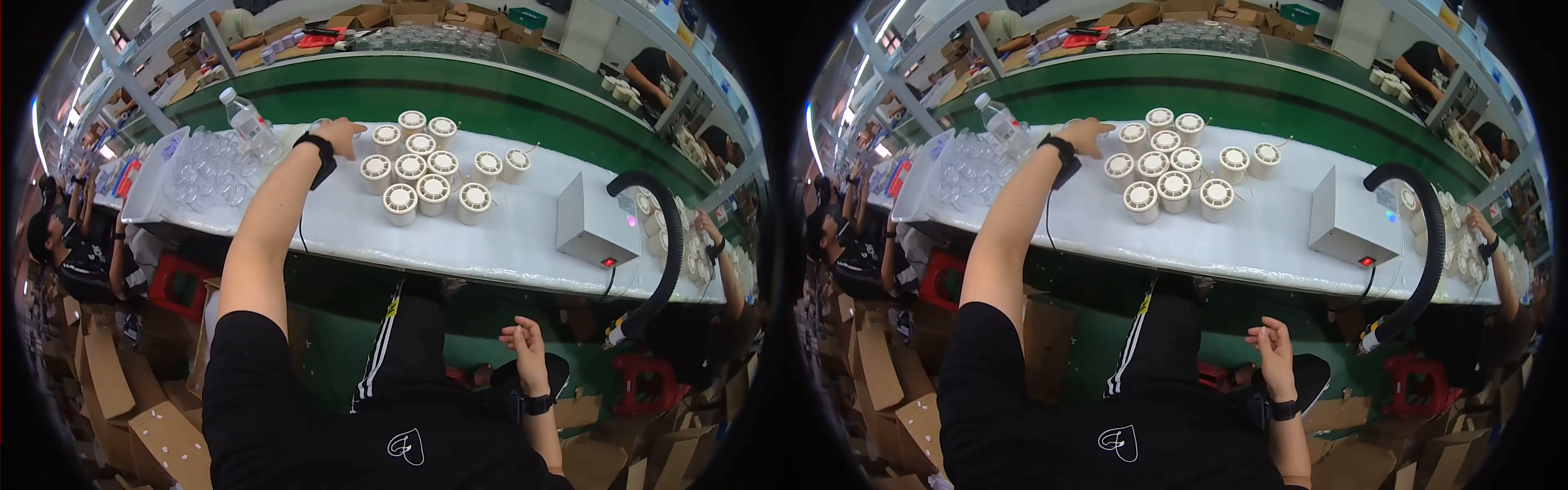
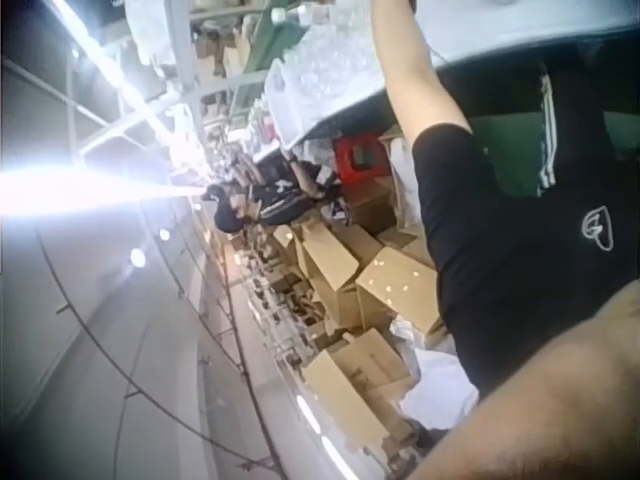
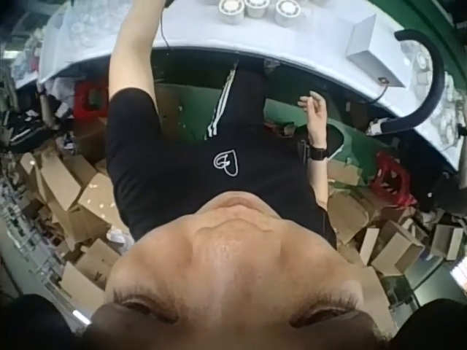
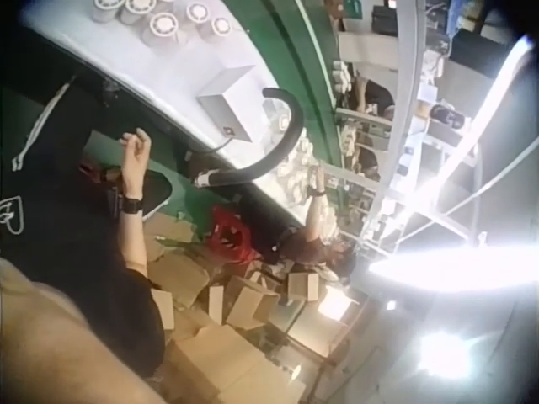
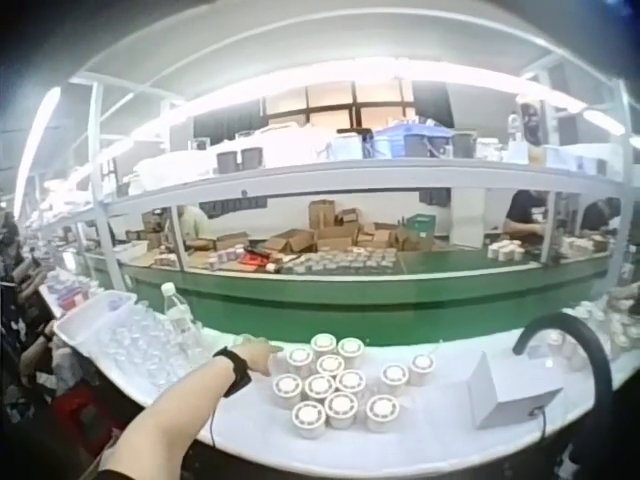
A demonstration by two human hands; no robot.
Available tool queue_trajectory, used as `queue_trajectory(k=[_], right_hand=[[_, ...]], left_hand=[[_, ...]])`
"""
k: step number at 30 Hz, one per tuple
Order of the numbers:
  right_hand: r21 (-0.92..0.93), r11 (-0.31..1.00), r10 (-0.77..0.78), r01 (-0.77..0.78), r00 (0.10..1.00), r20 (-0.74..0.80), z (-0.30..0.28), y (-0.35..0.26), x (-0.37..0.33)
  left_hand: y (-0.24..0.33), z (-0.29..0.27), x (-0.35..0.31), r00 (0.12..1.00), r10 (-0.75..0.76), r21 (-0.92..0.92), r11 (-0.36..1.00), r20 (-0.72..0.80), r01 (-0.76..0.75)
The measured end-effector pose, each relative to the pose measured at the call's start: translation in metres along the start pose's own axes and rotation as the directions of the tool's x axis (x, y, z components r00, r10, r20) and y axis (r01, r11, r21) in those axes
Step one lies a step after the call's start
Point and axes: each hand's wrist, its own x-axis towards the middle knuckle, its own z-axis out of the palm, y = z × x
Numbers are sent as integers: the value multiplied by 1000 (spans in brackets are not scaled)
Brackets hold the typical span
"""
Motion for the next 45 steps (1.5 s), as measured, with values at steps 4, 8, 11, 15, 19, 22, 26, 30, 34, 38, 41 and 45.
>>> queue_trajectory(k=[4,8,11,15,19,22,26,30,34,38,41,45], right_hand=[[52,998,-20,19,1000,7,6,3,6],[117,991,69,-60,995,-75,-19,13,-3],[150,982,135,-111,978,-157,-43,41,-9],[142,983,149,-118,961,-234,-46,46,-15],[178,978,1,108,854,-521,-48,39,-4],[358,909,58,214,785,-616,-69,39,0],[792,611,346,25,891,-294,-90,48,-16],[359,932,103,-52,987,-123,-25,-36,7],[-41,829,-556,558,814,-168,19,-104,123],[-610,525,-820,593,545,-176,33,-143,235],[-764,519,-707,383,695,-132,26,-121,282],[-685,663,-524,303,841,-135,26,-131,280]], left_hand=[[-14,20,-11,987,54,-121,990,-149,-73],[5,-21,-42,912,-15,-171,983,-410,-61],[23,-43,-68,808,-65,-231,969,-586,-89],[85,-60,-98,854,57,-429,846,-518,-317],[179,-27,-129,786,313,-506,627,-533,-593],[226,12,-132,721,375,-455,585,-582,-671],[257,55,-122,743,212,-544,560,-635,-624],[274,86,-106,762,73,-603,564,-644,-564],[277,88,-115,791,0,-637,592,-612,-494],[286,93,-114,798,-2,-648,585,-603,-488],[291,93,-107,800,23,-651,567,-600,-505],[287,90,-103,823,48,-683,532,-566,-500]])
